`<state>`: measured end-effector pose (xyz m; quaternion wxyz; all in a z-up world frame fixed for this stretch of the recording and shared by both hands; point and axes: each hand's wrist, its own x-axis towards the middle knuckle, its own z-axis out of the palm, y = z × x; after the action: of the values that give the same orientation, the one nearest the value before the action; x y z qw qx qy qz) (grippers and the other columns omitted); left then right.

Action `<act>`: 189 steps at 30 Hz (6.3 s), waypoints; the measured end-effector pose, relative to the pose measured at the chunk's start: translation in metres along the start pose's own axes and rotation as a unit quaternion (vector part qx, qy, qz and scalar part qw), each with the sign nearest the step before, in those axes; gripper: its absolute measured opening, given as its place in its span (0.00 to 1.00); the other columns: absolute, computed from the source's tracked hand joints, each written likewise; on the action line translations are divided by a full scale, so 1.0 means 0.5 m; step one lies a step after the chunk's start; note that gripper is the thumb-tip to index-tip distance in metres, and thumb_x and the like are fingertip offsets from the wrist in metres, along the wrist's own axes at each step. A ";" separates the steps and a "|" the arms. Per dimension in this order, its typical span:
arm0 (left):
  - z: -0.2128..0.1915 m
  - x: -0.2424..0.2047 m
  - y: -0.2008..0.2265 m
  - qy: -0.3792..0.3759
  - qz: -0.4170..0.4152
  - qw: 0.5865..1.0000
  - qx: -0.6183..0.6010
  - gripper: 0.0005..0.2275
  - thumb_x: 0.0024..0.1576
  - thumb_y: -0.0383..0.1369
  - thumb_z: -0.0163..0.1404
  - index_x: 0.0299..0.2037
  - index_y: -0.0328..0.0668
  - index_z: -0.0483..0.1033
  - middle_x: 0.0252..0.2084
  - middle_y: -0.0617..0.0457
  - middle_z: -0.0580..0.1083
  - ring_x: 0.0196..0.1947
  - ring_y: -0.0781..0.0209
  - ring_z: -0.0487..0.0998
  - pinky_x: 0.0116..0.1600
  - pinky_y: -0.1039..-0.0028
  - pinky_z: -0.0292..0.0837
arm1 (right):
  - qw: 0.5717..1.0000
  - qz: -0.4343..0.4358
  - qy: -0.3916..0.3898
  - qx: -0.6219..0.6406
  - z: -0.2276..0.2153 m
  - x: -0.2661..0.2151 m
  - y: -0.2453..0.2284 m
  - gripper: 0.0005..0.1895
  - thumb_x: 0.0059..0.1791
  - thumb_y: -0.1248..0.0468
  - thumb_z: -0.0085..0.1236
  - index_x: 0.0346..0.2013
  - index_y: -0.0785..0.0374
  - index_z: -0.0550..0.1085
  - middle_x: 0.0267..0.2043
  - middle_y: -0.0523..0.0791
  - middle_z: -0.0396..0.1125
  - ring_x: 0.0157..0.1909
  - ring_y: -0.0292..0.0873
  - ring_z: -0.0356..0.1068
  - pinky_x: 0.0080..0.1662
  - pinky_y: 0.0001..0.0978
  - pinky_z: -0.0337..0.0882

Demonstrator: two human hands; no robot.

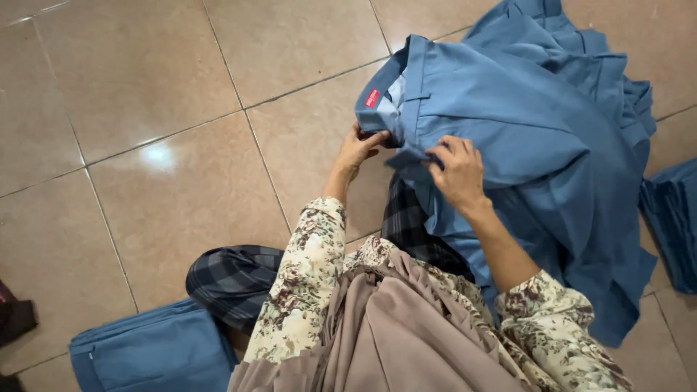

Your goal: The person is folding blue pants into rectangular shapes on a tiled floor.

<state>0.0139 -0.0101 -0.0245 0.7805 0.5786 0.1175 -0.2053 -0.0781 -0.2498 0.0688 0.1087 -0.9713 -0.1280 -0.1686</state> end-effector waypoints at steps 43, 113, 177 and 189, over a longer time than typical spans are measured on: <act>-0.151 0.137 0.325 0.358 0.132 0.921 0.082 0.25 0.55 0.45 0.42 0.45 0.20 0.70 0.45 0.29 0.76 0.45 0.37 0.79 0.54 0.61 0.75 | 0.981 -0.080 -0.003 -0.176 -0.030 0.036 -0.135 0.02 0.47 0.68 0.53 0.30 0.63 0.73 0.57 0.54 0.67 0.30 0.52 0.71 0.30 0.41 0.75; -1.038 -0.680 0.096 0.635 0.196 0.746 -0.037 0.20 0.63 0.28 0.43 0.64 0.60 0.71 0.70 0.40 0.58 0.70 0.31 0.63 0.62 0.34 0.73 | 0.902 -0.362 -0.200 0.123 0.371 -0.126 -0.491 0.30 0.50 0.58 0.55 0.68 0.49 0.64 0.66 0.49 0.63 0.68 0.49 0.63 0.53 0.44 0.70; -0.549 -0.525 -0.135 0.309 0.092 0.580 0.748 0.07 0.48 0.35 0.55 0.36 0.60 0.77 0.39 0.56 0.69 0.45 0.52 0.72 0.47 0.59 0.68 | 0.779 0.402 -0.246 0.414 0.535 -0.093 -0.225 0.36 0.39 0.70 0.62 0.63 0.47 0.73 0.57 0.46 0.73 0.63 0.48 0.69 0.62 0.44 0.68; -0.519 -0.569 -0.108 0.368 0.227 0.565 0.703 0.04 0.44 0.34 0.54 0.28 0.59 0.76 0.36 0.59 0.69 0.40 0.57 0.71 0.42 0.66 0.65 | 0.903 0.283 -0.268 0.180 0.464 -0.119 -0.284 0.40 0.43 0.40 0.70 0.59 0.61 0.69 0.57 0.55 0.64 0.63 0.62 0.63 0.63 0.59 0.61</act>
<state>-0.2492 0.2759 -0.0292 0.0380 0.9778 0.0780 0.1910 -0.1032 -0.0696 -0.1419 0.2865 -0.9390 0.0996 0.1620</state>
